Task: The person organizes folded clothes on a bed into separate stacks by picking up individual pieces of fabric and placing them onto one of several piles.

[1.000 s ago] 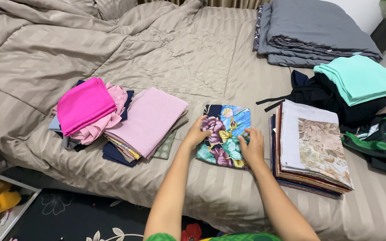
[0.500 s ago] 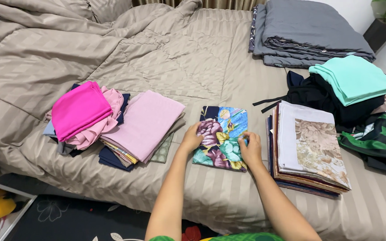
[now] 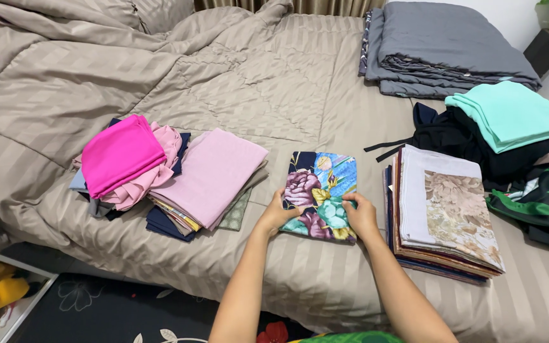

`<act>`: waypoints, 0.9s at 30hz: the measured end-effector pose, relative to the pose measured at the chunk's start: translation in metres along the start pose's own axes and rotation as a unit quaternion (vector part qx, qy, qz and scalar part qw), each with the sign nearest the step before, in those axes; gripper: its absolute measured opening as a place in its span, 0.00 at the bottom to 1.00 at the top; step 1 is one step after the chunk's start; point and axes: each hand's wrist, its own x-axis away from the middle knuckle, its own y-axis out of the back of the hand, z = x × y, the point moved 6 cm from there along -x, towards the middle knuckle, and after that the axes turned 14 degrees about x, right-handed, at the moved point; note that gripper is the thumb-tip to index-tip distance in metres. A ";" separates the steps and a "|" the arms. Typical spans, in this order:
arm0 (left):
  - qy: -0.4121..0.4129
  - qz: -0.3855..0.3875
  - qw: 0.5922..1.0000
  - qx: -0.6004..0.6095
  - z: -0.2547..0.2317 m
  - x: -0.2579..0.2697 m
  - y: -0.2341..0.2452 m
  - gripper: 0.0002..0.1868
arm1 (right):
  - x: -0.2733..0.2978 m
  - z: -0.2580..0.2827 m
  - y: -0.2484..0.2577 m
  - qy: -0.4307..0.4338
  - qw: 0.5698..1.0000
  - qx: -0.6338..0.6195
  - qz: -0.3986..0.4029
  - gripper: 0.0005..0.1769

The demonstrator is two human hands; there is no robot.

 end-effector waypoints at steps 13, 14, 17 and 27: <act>-0.002 -0.114 0.929 -0.351 -0.010 0.023 0.018 0.60 | 0.024 0.063 0.027 0.116 0.959 0.258 0.023 0.30; -0.023 -0.121 0.927 -0.355 -0.017 0.025 0.018 0.58 | 0.023 0.076 0.019 0.188 0.943 0.275 0.027 0.36; -0.066 -0.143 0.921 -0.356 -0.031 0.038 0.015 0.55 | 0.037 0.077 -0.016 0.217 0.907 0.313 0.182 0.43; -0.168 -0.236 0.918 -0.272 -0.068 0.116 0.073 0.12 | 0.045 0.158 -0.050 0.298 0.946 0.051 0.119 0.24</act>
